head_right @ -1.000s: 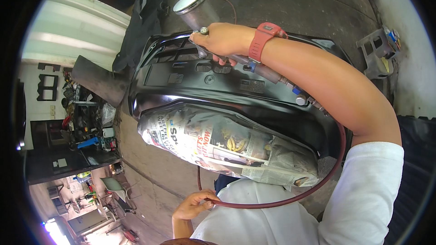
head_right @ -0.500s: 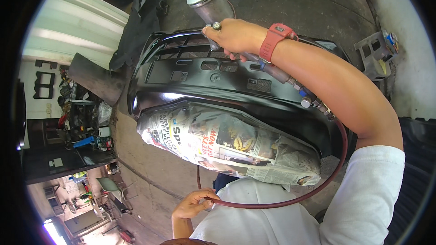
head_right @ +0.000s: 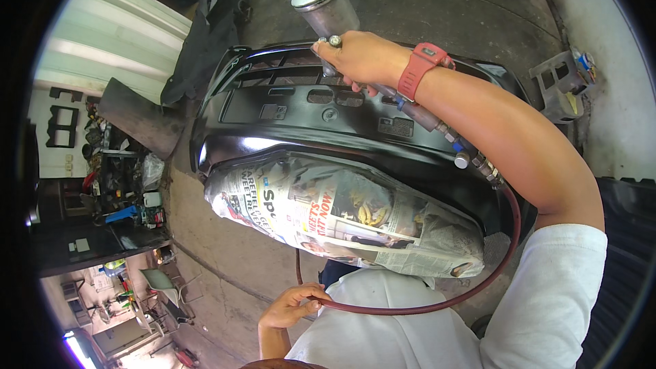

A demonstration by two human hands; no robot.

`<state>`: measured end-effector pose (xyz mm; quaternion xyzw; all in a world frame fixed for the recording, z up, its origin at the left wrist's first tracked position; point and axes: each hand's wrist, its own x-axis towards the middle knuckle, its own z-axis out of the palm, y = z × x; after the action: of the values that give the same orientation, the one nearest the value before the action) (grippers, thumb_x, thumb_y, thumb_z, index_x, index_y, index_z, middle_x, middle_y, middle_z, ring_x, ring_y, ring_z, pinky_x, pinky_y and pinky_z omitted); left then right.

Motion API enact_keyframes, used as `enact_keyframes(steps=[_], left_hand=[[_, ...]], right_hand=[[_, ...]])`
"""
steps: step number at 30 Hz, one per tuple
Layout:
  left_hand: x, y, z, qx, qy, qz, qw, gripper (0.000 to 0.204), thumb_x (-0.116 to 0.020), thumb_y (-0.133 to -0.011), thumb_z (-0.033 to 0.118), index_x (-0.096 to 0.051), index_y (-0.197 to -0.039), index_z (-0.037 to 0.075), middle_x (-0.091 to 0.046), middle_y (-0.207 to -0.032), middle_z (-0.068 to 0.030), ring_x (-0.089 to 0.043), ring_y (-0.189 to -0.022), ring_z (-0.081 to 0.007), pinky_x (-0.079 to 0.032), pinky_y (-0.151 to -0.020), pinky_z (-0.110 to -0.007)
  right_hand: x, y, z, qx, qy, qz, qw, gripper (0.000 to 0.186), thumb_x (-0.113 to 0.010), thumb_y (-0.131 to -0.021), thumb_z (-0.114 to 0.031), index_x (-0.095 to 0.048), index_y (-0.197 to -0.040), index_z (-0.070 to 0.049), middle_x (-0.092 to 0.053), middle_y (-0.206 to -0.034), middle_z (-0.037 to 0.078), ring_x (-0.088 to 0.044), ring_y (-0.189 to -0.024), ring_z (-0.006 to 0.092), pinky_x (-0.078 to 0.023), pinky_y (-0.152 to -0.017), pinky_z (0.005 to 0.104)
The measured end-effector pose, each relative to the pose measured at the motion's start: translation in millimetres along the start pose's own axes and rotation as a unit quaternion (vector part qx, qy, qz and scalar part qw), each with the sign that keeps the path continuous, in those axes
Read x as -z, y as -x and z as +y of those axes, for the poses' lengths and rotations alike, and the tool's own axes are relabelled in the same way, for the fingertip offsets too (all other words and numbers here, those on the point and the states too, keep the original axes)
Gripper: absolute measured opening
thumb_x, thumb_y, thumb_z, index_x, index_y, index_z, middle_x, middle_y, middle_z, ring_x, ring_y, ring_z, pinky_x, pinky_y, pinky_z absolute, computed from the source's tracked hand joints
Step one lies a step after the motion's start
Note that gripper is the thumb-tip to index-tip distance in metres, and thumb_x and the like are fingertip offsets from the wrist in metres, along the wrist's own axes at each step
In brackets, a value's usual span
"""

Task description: The person uses a spray gun to apply black paint to a car bumper. They move around the part, spraying different sections and occasionally touching the surface with their hand. The bumper is partially covered with newspaper to protect certain areas from overspray.

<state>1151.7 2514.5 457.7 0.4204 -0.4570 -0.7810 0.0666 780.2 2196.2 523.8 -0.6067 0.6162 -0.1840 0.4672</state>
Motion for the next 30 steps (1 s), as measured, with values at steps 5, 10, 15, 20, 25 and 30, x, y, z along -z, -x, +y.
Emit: enact_keyframes(steps=[5, 10, 15, 20, 25, 30], left_hand=[[9.1, 0.2, 1.5, 0.005, -0.012, -0.004, 1.0, 0.022, -0.072, -0.103, 0.02, -0.076, -0.118, 0.003, -0.076, -0.108, -0.0051, -0.06, -0.113, -0.0191, -0.033, -0.122, -0.041], [21.2, 0.9, 2.0, 0.006, -0.024, -0.013, 1.0, 0.02, -0.069, -0.104, 0.013, -0.076, -0.119, 0.003, -0.074, -0.108, -0.006, -0.06, -0.113, -0.021, -0.036, -0.117, -0.04], [40.1, 8.0, 3.9, -0.014, 0.006, -0.021, 1.0, 0.021, -0.069, -0.104, 0.016, -0.075, -0.118, 0.001, -0.071, -0.105, -0.0069, -0.059, -0.109, -0.0209, -0.037, -0.116, -0.04], [60.9, 18.0, -4.4, -0.039, 0.027, -0.021, 0.999, 0.028, -0.071, -0.105, 0.025, -0.075, -0.118, 0.0, -0.07, -0.105, -0.0067, -0.059, -0.107, -0.0205, -0.035, -0.12, -0.043], [77.1, 21.9, -8.8, -0.039, 0.033, -0.025, 0.998, 0.031, -0.07, -0.105, 0.028, -0.075, -0.119, 0.0, -0.07, -0.104, -0.0064, -0.06, -0.108, -0.0204, -0.033, -0.122, -0.045], [92.2, 22.4, -8.7, -0.043, 0.022, -0.038, 0.998, 0.03, -0.07, -0.105, 0.027, -0.074, -0.119, 0.0, -0.071, -0.105, -0.0066, -0.06, -0.109, -0.0206, -0.033, -0.122, -0.045]], right_hand=[[-7.2, -1.5, -3.6, 0.0, 0.01, -0.007, 1.0, 0.072, -0.045, -0.109, -0.06, -0.07, -0.102, 0.007, -0.068, -0.076, 0.014, -0.069, -0.058, 0.0212, -0.057, -0.046, 0.0348], [-8.6, -2.8, -27.1, 0.029, -0.046, -0.029, 0.998, 0.072, -0.045, -0.109, -0.059, -0.072, -0.106, 0.007, -0.068, -0.078, 0.012, -0.07, -0.062, 0.0197, -0.056, -0.047, 0.034], [-20.4, -33.8, -58.5, 0.035, 0.012, -0.025, 0.999, 0.07, -0.047, -0.109, -0.059, -0.07, -0.112, 0.007, -0.069, -0.078, 0.01, -0.069, -0.063, 0.0161, -0.056, -0.047, 0.0312], [-43.1, -62.9, -72.7, 0.05, 0.039, -0.016, 0.998, 0.073, -0.047, -0.109, -0.059, -0.071, -0.102, 0.01, -0.07, -0.077, 0.013, -0.071, -0.061, 0.0205, -0.057, -0.046, 0.0342], [-55.7, -66.6, -86.2, 0.042, 0.052, -0.03, 0.997, 0.074, -0.046, -0.109, -0.059, -0.071, -0.102, 0.01, -0.07, -0.076, 0.013, -0.07, -0.058, 0.0198, -0.056, -0.045, 0.0337], [-60.0, -65.7, -94.9, 0.04, 0.011, -0.047, 0.998, 0.074, -0.045, -0.109, -0.059, -0.07, -0.104, 0.01, -0.071, -0.078, 0.013, -0.068, -0.057, 0.0192, -0.056, -0.045, 0.0332]])
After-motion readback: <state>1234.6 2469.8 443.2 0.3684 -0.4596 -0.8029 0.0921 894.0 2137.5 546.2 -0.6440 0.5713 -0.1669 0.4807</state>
